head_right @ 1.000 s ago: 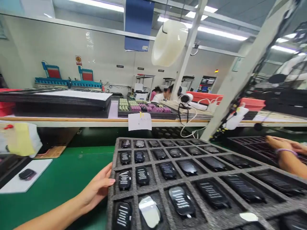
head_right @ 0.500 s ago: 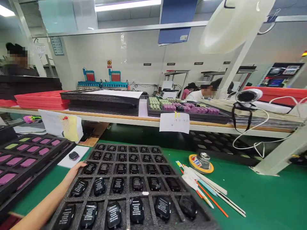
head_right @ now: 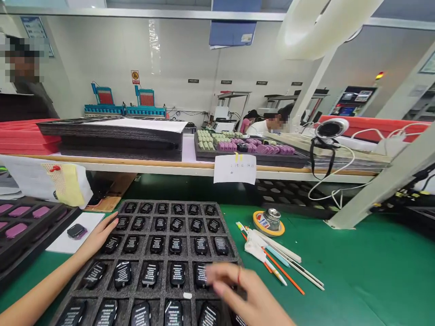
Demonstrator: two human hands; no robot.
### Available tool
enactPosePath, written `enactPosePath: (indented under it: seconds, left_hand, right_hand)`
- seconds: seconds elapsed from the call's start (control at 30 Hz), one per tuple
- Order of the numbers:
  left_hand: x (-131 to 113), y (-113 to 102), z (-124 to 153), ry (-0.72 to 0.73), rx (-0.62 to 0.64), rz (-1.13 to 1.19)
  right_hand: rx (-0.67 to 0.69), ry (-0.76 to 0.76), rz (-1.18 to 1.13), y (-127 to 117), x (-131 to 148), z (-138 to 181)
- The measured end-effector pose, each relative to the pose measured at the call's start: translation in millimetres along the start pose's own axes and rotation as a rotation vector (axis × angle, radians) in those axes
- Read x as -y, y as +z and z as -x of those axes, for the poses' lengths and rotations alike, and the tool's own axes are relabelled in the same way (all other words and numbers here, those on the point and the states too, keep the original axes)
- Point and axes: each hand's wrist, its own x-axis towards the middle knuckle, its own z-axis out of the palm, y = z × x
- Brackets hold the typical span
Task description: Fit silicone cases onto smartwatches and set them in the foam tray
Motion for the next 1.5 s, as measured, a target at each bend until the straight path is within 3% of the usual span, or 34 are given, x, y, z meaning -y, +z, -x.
enactPosePath:
  seconds: [0.07,0.1,0.2,0.3,0.57,0.8,0.93,1.23,1.5]
  left_hand:
    - [-2.2,1.2,-7.0,0.050,0.011,-0.076]
    - [-3.7,1.6,-9.4,0.075,0.018,-0.113]
    - [-11.1,3.9,-11.1,0.166,0.045,-0.210]
    - [-25.3,10.7,-6.4,0.257,0.092,-0.282]
    - [-82.2,55.5,-3.2,0.399,0.452,-0.584]
    - [-104.1,107.7,-14.7,0.501,0.509,-0.584]
    - [-108.9,125.8,-15.5,0.557,0.483,-0.589]
    - [-105.6,125.4,-17.0,0.598,0.406,-0.570]
    - [-107.3,125.3,-17.2,0.552,0.452,-0.571]
  right_hand:
    - [-0.244,-0.092,0.357,-13.9,-16.9,-43.6]
    - [-0.292,-0.098,0.414,-17.8,-26.7,-64.1]
    - [-0.326,-0.070,0.499,-19.9,-55.7,-109.8]
    - [-0.332,-0.025,0.561,-16.2,-75.9,-130.0]
    - [-0.320,-0.007,0.655,-15.0,-80.1,-140.9]
    - [-0.207,-0.081,0.690,2.9,-58.1,-153.6]
    - [-0.174,-0.122,0.705,8.1,-47.6,-158.9]
    - [-0.310,-0.083,0.718,-11.8,-74.6,-147.7]
    - [-0.364,-0.061,0.748,-10.3,-87.3,-140.5]
